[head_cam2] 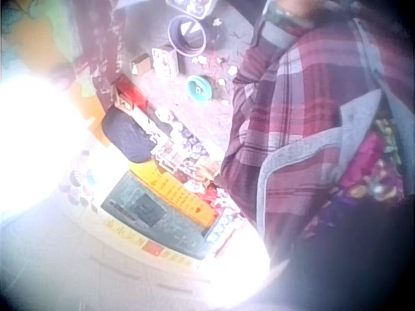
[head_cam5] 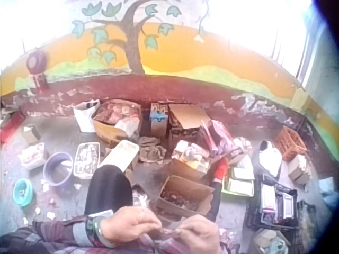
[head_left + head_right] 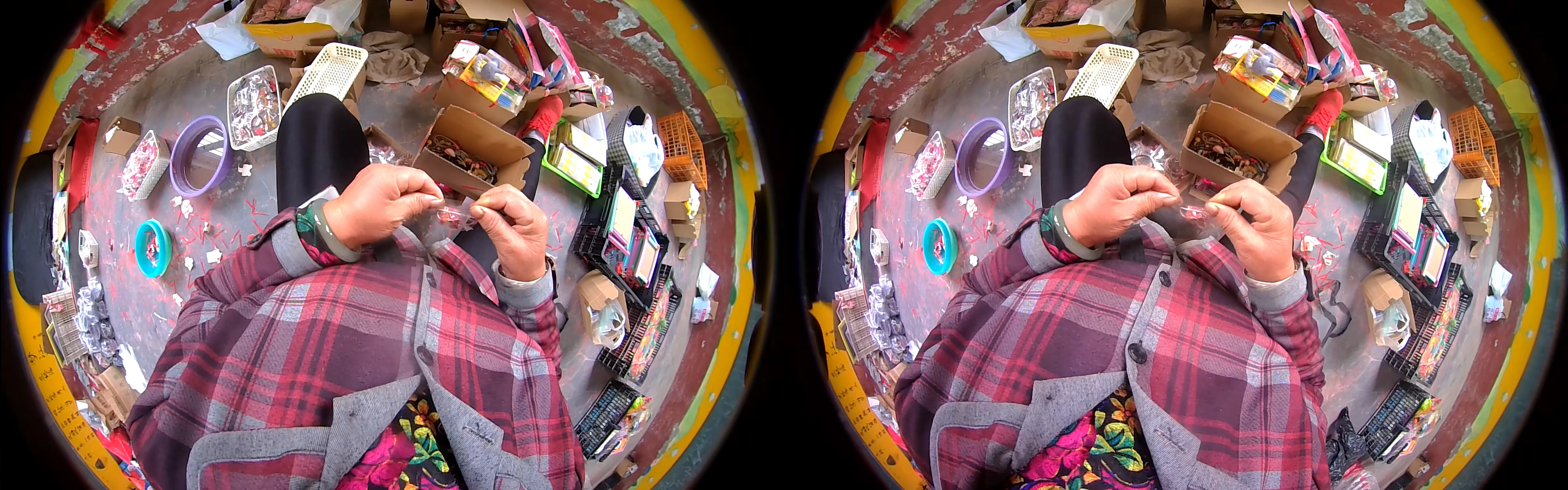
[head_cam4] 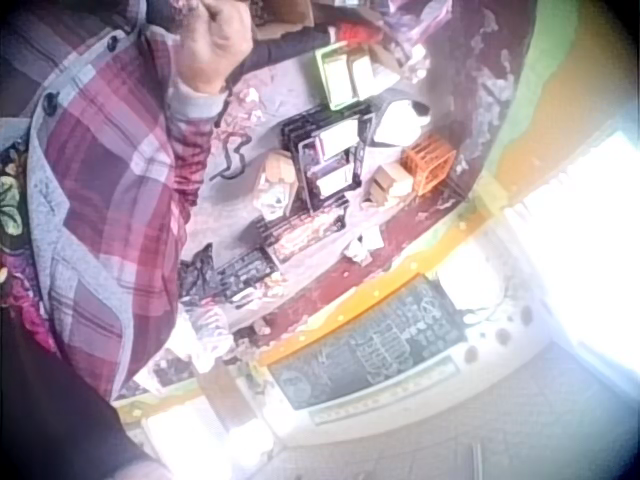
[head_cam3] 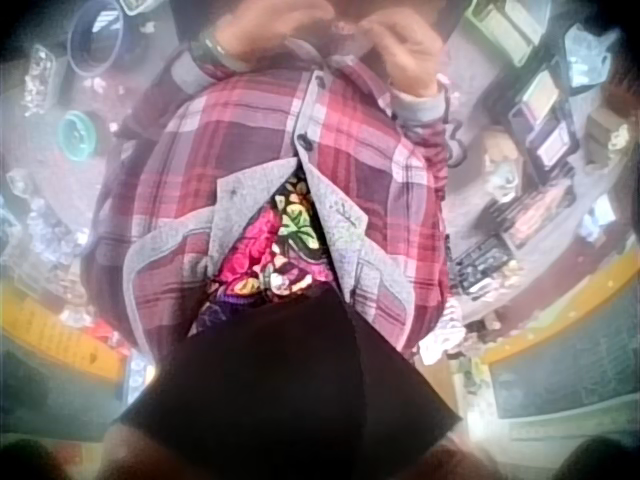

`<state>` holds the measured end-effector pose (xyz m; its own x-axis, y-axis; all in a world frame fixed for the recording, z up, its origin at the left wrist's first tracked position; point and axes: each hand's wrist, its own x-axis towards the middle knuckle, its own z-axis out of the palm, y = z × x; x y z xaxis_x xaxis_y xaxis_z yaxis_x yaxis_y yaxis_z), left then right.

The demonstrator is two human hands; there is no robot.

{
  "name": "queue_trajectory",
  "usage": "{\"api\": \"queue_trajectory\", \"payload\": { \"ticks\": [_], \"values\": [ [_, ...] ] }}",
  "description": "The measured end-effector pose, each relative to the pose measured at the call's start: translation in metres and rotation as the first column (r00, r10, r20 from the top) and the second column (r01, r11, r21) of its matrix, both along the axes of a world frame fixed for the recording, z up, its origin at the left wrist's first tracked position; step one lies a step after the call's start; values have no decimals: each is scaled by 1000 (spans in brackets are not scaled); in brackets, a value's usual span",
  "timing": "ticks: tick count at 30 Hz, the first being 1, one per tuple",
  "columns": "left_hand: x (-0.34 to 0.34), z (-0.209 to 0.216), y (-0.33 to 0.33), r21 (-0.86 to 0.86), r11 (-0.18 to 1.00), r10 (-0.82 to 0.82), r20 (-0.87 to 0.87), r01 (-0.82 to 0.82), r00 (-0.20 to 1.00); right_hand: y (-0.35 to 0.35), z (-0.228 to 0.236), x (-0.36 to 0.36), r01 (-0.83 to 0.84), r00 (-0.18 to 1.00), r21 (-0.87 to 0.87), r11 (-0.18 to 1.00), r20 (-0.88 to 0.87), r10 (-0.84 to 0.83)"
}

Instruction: The person sits on the floor and sorts through small items from a cardboard box. They pick up various hair accessories, including hair ties and clips, examine them, and place them into a small plastic bag.

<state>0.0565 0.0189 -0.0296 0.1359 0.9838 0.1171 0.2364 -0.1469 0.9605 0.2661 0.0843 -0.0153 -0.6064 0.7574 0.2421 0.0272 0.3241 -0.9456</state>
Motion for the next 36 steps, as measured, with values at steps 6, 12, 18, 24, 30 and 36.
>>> {"api": "queue_trajectory", "payload": {
  "ticks": [6,12,18,24,30,36],
  "values": [
    [-6,4,2,-437,891,197,618,124,761,7,-24,1,-123,953,-617,777,-292,-82],
    [-13,2,7,-518,843,362,745,144,560,3,-32,-9,-257,957,-797,547,-289,28],
    [-21,1,2,-526,850,404,645,-7,649,4,-41,-17,-191,965,-815,547,-258,-48],
    [-59,6,-26,-404,870,406,264,-282,875,9,-77,-18,-3,998,-772,635,-37,-41],
    [-80,-5,-77,-615,769,232,15,-174,973,4,-149,-39,121,974,-789,602,211,81],
    [-84,-39,-101,-596,774,288,28,-216,957,22,-203,-85,155,947,-760,631,296,124]
  ]
}}
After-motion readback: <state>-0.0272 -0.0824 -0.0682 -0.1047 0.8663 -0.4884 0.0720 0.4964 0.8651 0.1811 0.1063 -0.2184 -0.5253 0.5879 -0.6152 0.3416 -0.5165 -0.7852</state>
